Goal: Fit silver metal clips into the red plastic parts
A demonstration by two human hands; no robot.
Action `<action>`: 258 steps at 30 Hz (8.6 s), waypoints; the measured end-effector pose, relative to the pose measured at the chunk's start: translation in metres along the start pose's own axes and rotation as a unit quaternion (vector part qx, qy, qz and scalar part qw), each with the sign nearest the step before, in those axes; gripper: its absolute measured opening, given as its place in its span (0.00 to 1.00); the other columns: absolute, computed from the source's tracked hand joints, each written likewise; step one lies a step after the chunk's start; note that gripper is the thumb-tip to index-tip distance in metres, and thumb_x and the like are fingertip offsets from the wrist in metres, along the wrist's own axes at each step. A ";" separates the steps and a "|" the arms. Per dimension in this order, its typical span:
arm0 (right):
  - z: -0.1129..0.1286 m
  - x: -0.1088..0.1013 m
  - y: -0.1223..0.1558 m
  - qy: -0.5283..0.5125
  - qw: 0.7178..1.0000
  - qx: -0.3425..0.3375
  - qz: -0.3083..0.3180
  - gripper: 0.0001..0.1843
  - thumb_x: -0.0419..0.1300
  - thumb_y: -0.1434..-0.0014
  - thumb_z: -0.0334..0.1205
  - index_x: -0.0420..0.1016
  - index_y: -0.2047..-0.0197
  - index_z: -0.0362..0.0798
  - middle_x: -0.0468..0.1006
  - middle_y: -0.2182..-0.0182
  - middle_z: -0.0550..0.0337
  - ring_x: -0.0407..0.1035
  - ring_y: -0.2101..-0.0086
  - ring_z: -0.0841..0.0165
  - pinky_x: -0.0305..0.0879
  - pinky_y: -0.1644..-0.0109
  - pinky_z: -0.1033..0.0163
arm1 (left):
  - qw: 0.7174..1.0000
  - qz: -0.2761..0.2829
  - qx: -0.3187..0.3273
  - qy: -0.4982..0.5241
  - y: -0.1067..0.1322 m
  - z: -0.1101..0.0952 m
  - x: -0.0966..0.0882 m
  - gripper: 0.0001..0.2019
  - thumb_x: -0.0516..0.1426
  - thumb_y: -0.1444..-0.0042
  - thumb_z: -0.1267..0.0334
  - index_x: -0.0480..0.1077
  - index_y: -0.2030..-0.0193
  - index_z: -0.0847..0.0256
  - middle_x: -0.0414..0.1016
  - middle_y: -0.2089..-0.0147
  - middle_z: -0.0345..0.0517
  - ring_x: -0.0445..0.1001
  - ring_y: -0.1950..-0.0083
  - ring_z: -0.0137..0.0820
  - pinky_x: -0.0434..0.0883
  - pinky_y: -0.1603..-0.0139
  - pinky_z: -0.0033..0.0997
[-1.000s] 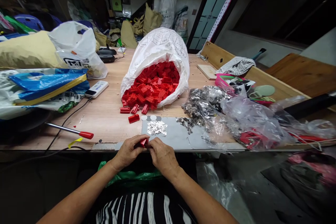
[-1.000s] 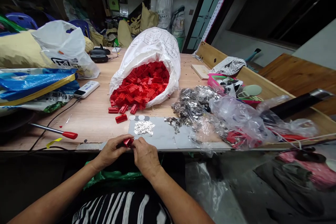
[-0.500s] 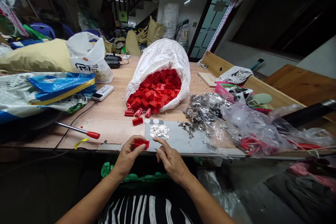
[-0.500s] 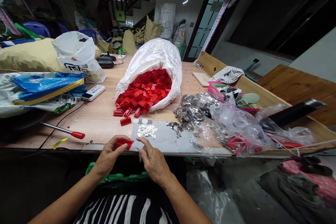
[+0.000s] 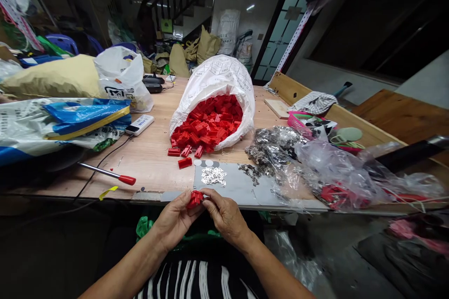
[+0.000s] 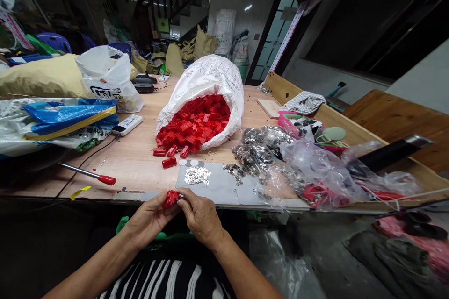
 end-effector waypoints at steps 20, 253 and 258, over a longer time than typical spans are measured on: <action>-0.017 0.015 0.014 0.073 0.997 0.005 0.023 0.13 0.59 0.40 0.46 0.70 0.54 0.50 0.72 0.74 0.65 0.66 0.73 0.71 0.59 0.66 0.68 | 0.989 -0.012 -0.023 -0.145 0.009 0.018 -0.019 0.08 0.64 0.50 0.62 0.70 0.72 0.63 0.76 0.66 0.43 0.74 0.63 0.28 0.70 0.52 0.33; -0.041 -0.011 -0.018 -0.103 0.990 0.099 -0.005 0.09 0.58 0.45 0.40 0.60 0.64 0.50 0.68 0.72 0.67 0.64 0.71 0.71 0.59 0.66 0.67 | 0.603 0.046 0.425 -0.673 0.026 -0.033 0.032 0.18 0.56 0.44 0.71 0.67 0.46 0.58 0.74 0.51 0.48 0.74 0.49 0.34 0.72 0.48 0.35; -0.037 -0.005 -0.017 -0.098 0.990 0.100 -0.003 0.08 0.57 0.45 0.38 0.60 0.63 0.50 0.68 0.72 0.68 0.63 0.71 0.71 0.58 0.65 0.67 | 0.619 0.069 0.420 -0.661 0.029 -0.029 0.037 0.19 0.56 0.44 0.72 0.68 0.46 0.57 0.75 0.51 0.48 0.75 0.50 0.35 0.74 0.50 0.35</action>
Point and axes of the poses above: each hand's wrist, its own y-axis away from the middle knuckle, its own x-axis out of the palm, z = x × y, the point moved 7 cm from there along -y, towards the middle knuckle
